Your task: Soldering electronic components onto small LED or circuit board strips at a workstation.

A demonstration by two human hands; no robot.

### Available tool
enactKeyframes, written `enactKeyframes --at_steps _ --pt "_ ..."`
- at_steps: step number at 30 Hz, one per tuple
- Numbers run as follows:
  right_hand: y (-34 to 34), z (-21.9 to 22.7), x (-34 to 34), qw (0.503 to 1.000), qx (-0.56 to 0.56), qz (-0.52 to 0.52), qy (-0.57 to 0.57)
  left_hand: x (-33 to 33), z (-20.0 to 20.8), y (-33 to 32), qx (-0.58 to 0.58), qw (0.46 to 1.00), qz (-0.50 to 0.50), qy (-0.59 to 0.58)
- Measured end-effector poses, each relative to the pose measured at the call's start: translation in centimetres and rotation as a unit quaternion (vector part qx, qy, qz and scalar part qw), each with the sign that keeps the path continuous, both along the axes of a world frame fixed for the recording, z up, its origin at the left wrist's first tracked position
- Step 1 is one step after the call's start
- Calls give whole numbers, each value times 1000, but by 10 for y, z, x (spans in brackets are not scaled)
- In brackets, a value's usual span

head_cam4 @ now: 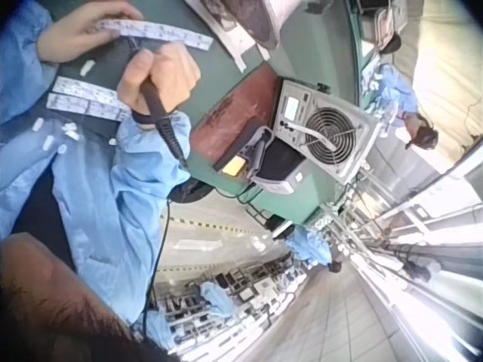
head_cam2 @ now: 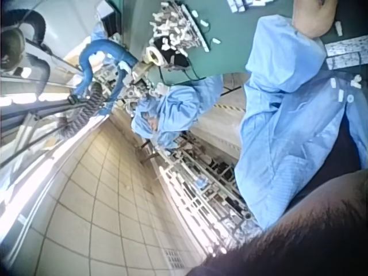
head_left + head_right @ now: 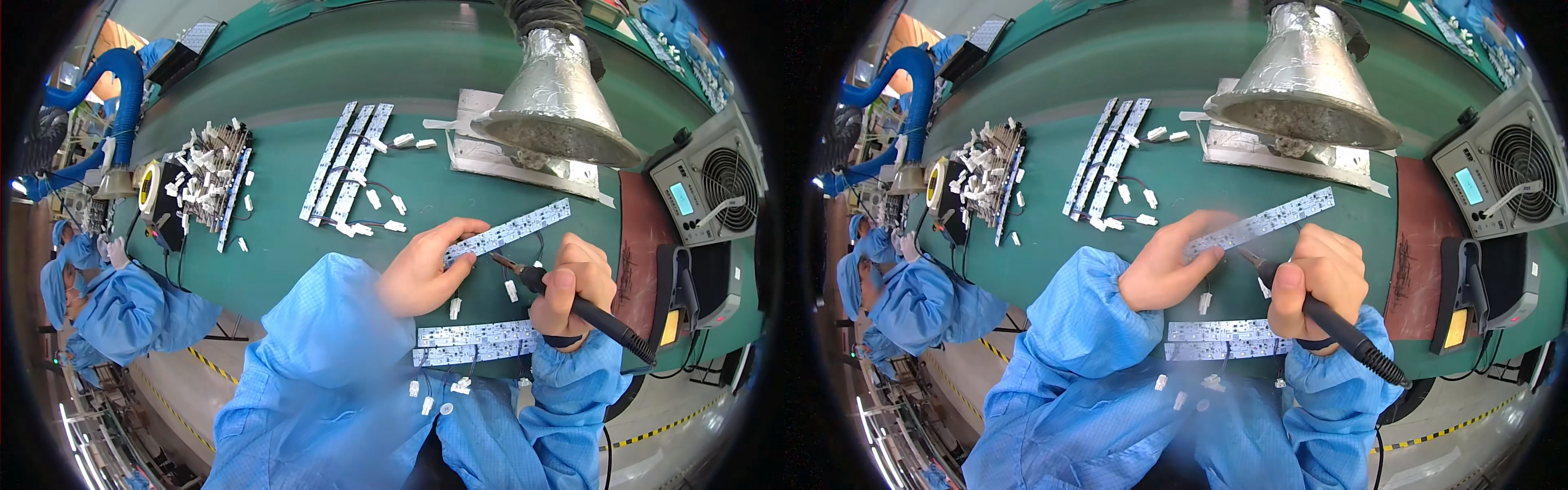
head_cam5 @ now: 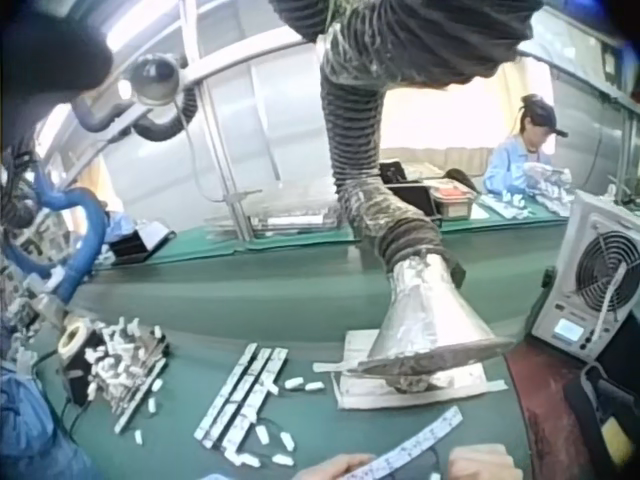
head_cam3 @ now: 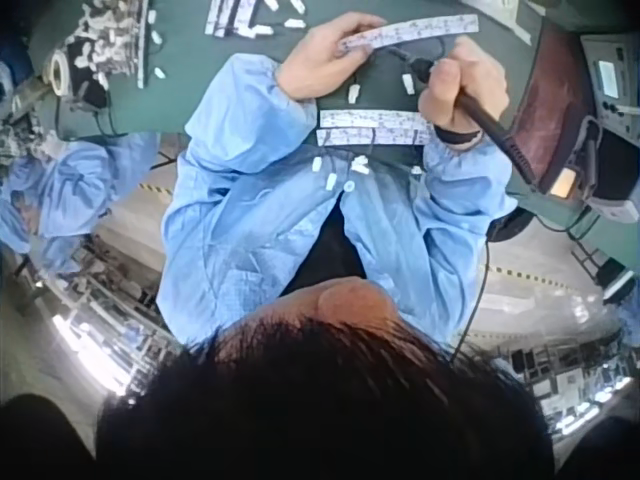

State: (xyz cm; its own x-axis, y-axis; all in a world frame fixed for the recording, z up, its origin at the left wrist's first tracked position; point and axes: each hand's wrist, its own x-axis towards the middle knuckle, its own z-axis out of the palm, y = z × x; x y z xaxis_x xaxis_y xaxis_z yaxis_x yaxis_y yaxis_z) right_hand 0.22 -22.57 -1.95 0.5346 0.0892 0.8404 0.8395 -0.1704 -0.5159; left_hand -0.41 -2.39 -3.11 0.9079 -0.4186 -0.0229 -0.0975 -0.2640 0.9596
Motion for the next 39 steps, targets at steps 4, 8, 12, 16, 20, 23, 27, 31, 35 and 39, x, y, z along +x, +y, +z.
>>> enactKeyframes --at_steps 4,8,12,16,20,23,27,31,35,39 --pt "4 0 0 1000 -5 -19 2 1 -1 -2 2 1000 -1 -1" --pt "5 -2 1 1000 -22 -16 6 2 -4 -2 11 999 2 -30" --pt "5 -3 1 999 -34 -16 5 2 -2 -1 12 1000 1 -29" --pt "6 -4 1 999 -28 -14 10 1 -3 -1 12 1000 2 -26" --pt "6 -4 1 999 -29 -12 8 1 -3 -1 11 1000 4 -22" --pt "6 -4 2 999 -29 -10 9 1 -2 -1 13 1000 5 -17" --pt "7 -5 2 1000 -29 -5 7 1 -2 0 16 1000 4 -15" --pt "7 -5 2 999 -36 -7 4 1 -4 -1 10 1000 6 -21" --pt "6 -4 1 1000 -21 -10 17 1 -2 -1 5 1000 9 -13" --pt "-10 -5 0 996 63 -62 32 1 2 -1 17 1000 7 -20"
